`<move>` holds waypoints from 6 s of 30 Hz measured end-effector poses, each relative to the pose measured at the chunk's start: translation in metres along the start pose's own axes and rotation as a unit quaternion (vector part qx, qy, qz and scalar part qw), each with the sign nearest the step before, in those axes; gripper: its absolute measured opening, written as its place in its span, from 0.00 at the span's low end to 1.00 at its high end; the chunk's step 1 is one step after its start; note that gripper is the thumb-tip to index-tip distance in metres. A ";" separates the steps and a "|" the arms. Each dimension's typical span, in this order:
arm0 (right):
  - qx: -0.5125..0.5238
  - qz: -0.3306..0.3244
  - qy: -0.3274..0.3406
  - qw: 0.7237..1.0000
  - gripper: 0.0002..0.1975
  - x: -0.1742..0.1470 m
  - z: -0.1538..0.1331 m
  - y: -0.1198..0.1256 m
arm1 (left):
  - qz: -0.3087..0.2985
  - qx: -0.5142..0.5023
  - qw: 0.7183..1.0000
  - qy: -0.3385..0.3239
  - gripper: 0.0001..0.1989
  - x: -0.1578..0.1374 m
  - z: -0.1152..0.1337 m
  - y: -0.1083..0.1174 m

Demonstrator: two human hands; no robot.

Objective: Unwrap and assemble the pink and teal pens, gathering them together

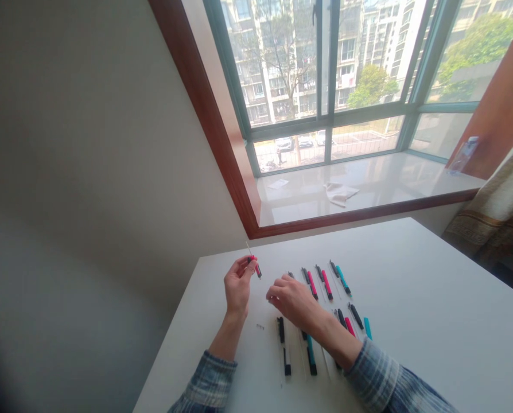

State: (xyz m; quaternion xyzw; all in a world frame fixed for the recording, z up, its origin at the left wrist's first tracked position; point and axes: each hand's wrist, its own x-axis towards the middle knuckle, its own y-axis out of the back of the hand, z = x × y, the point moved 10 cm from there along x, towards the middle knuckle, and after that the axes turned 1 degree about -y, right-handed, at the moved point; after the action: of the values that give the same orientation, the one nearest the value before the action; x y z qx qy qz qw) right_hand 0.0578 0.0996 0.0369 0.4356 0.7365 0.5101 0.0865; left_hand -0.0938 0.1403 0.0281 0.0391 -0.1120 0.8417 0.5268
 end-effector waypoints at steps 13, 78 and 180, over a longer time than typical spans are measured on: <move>-0.089 -0.065 0.071 0.991 0.09 -0.009 -0.064 -0.042 | 0.003 0.005 1.000 0.004 0.17 -0.001 0.003 -0.001; 0.259 0.232 -0.099 0.932 0.12 -0.037 0.086 0.114 | -0.212 0.195 0.943 -0.169 0.05 -0.040 0.041 -0.065; 0.421 0.274 -0.198 0.842 0.20 -0.047 0.121 0.107 | -0.165 0.204 0.955 -0.139 0.08 -0.036 0.033 -0.053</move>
State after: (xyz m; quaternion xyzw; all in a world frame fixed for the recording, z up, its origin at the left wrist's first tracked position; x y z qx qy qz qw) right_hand 0.2151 0.1578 0.0537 0.7056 0.6985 0.0566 -0.1045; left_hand -0.0321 0.1235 0.0618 0.2806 -0.0019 0.7344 0.6181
